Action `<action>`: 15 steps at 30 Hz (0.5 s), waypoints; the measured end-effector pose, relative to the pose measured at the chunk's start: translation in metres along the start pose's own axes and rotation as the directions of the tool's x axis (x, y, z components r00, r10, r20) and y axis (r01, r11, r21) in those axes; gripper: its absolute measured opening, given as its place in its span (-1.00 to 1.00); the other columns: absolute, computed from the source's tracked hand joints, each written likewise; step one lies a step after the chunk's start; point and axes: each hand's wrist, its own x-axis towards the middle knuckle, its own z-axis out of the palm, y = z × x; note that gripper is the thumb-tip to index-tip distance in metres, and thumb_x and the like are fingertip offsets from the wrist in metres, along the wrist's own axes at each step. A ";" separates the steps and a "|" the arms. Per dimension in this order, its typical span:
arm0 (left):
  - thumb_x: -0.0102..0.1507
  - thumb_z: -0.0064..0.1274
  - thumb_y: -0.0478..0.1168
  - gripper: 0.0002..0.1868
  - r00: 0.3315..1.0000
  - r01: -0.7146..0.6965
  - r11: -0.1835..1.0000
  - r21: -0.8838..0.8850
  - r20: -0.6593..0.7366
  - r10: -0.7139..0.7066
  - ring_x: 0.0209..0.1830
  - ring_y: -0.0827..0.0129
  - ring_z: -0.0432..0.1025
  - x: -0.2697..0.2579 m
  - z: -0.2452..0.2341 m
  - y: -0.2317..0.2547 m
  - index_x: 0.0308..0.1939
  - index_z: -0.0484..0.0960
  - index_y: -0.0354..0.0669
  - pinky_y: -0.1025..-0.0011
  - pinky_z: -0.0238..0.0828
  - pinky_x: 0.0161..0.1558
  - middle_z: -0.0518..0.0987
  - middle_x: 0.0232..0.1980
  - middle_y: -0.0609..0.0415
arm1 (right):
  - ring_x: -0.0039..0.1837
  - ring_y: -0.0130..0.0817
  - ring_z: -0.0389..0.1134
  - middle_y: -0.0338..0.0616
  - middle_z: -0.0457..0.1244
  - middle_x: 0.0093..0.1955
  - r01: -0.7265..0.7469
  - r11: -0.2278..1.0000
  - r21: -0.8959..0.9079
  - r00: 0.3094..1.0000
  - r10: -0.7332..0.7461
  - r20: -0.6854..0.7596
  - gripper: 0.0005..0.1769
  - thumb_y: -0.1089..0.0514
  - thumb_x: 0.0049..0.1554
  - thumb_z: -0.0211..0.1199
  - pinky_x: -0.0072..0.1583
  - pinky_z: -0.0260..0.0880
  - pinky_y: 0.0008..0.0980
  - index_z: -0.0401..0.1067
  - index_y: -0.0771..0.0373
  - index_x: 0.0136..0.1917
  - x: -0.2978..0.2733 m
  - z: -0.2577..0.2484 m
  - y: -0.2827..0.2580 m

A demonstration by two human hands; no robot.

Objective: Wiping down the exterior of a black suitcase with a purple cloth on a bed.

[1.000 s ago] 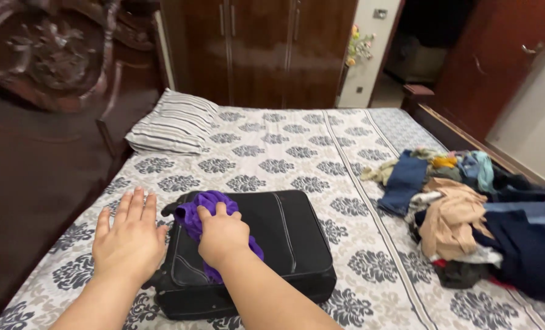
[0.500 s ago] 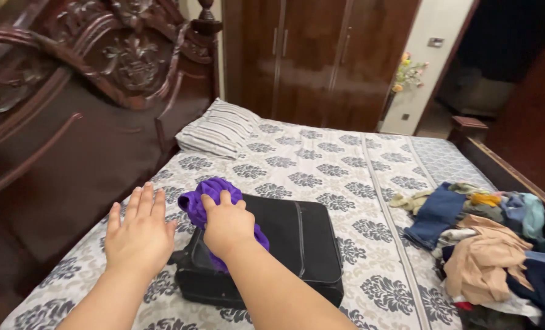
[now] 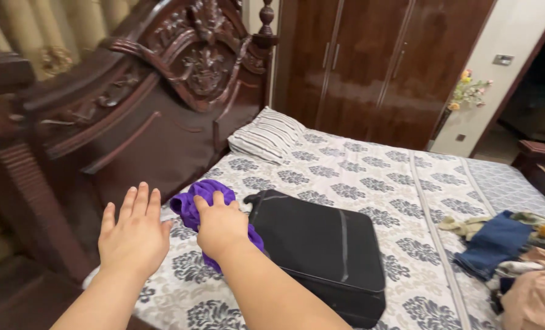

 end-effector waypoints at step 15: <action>0.30 -0.16 0.20 -0.21 0.985 0.140 0.972 0.188 0.078 -0.157 0.65 0.42 -0.17 -0.049 -0.008 -0.168 0.56 0.06 0.07 0.13 -0.28 0.55 -0.05 0.66 0.20 | 0.38 0.21 0.19 0.03 -0.01 0.57 0.131 0.985 0.109 0.989 -0.138 0.056 -0.23 0.06 0.11 0.34 0.20 0.39 0.11 0.16 -0.12 0.54 -0.004 0.051 -0.163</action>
